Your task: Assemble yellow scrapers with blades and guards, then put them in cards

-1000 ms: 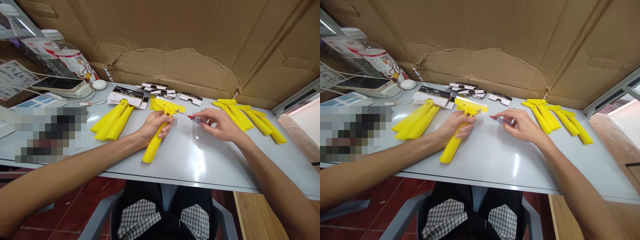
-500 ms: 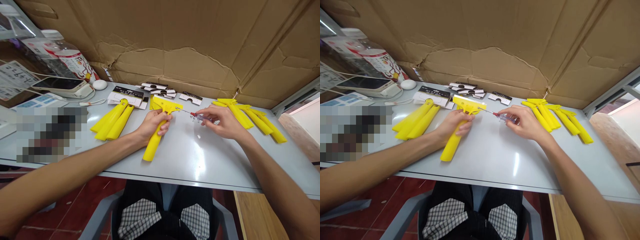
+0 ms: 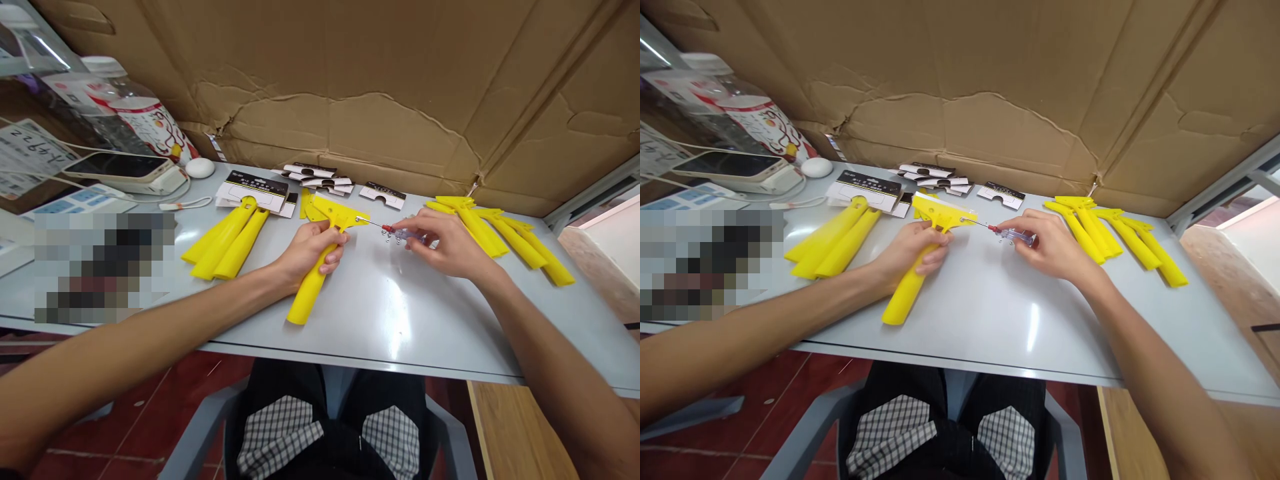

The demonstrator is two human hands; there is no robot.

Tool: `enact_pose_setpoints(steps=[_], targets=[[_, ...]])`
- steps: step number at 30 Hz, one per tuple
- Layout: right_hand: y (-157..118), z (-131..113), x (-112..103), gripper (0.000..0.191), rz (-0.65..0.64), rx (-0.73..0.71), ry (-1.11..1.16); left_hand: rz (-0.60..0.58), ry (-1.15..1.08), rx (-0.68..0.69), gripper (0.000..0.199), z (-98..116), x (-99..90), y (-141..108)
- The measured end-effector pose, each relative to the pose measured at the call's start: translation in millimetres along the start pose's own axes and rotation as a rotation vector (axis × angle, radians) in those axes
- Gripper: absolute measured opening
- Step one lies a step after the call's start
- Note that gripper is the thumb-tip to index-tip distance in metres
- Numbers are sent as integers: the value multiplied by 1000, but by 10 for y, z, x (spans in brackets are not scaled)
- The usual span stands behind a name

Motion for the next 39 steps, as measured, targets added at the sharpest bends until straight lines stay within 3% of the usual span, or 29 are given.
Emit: enact_pose_setpoints(steps=[4,18,39], targets=[[-10,38,39,54,-17,-23,-8,-13,-3,-2,20,-2,4,3],[-8,0,6,50,-108,-2,-6,17,-29,0,25,1,-30,2],[-32,7,56,51,-49,-59,-220,50,65,-28,24,6,28,-38]])
Point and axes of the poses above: each hand's wrist, its own y-axis towards the middle knuckle, its own x-axis out of the palm, z = x × y, the point moved 2 cm from there along y, towards the middle knuckle, and after that the axes turned 2 degrees about y, right-handed, at the moved point
